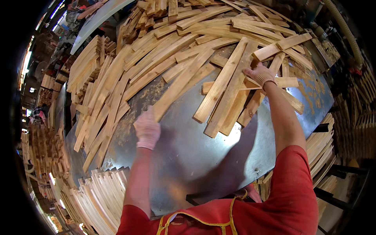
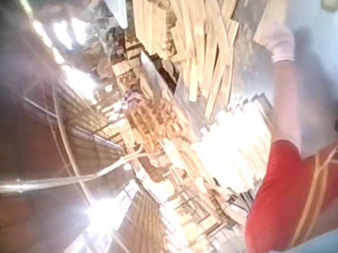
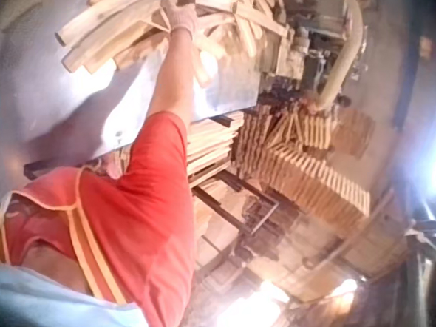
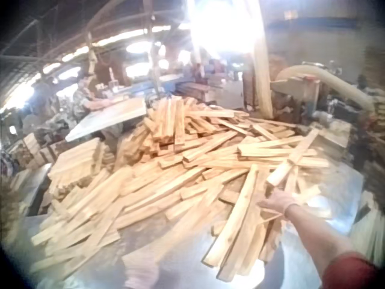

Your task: The person picks up thin wooden planks from a pile on a metal table and stacks them neatly. They handle the planks one by one, aligning them into a growing stack on the left side of the table.

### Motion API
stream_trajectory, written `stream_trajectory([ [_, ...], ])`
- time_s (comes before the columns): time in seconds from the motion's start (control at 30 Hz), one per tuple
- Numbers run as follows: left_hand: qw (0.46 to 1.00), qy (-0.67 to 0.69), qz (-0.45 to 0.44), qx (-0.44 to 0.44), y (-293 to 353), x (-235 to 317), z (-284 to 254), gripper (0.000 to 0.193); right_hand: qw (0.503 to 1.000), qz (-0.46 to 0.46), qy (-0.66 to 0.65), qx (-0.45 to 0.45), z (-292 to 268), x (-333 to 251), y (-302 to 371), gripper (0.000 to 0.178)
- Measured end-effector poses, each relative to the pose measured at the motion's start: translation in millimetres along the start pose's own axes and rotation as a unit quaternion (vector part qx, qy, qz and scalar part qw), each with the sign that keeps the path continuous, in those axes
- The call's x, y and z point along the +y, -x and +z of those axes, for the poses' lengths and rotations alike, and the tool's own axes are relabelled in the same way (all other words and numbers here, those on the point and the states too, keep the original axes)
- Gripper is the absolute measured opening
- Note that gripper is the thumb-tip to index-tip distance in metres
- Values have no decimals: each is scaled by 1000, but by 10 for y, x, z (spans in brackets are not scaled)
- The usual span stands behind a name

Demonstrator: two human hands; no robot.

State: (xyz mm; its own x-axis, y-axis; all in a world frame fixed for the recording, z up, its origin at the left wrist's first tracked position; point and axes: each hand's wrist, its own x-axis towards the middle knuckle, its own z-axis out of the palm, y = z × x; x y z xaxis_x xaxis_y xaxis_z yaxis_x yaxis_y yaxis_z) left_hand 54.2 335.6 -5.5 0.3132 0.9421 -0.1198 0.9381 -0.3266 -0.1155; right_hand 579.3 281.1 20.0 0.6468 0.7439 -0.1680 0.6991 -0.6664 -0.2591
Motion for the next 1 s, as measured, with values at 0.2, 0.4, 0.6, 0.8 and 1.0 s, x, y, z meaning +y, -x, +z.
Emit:
stream_trajectory([
  [0.2, 995, -28, -19, 91, 192, -785, 374, 85, 990, -104, -14, -92, 43, -894, 650, 90],
  [0.4, 985, 115, -67, -114, 1449, 117, 225, 101, 985, -159, 24, -57, 682, -1449, 1596, 84],
  [0.6, 698, 658, -165, -227, 3199, 22, 298, 73, 960, -199, -114, -162, 910, -2023, 2927, 110],
  [0.8, 250, 925, -241, -156, 4833, -910, 741, 50, 920, -218, -269, -183, 1356, -2034, 3530, 77],
  [1.0, 349, 891, -290, 4, 5847, -980, 392, 57, 879, -250, -353, -201, 1483, -2360, 4145, 64],
])
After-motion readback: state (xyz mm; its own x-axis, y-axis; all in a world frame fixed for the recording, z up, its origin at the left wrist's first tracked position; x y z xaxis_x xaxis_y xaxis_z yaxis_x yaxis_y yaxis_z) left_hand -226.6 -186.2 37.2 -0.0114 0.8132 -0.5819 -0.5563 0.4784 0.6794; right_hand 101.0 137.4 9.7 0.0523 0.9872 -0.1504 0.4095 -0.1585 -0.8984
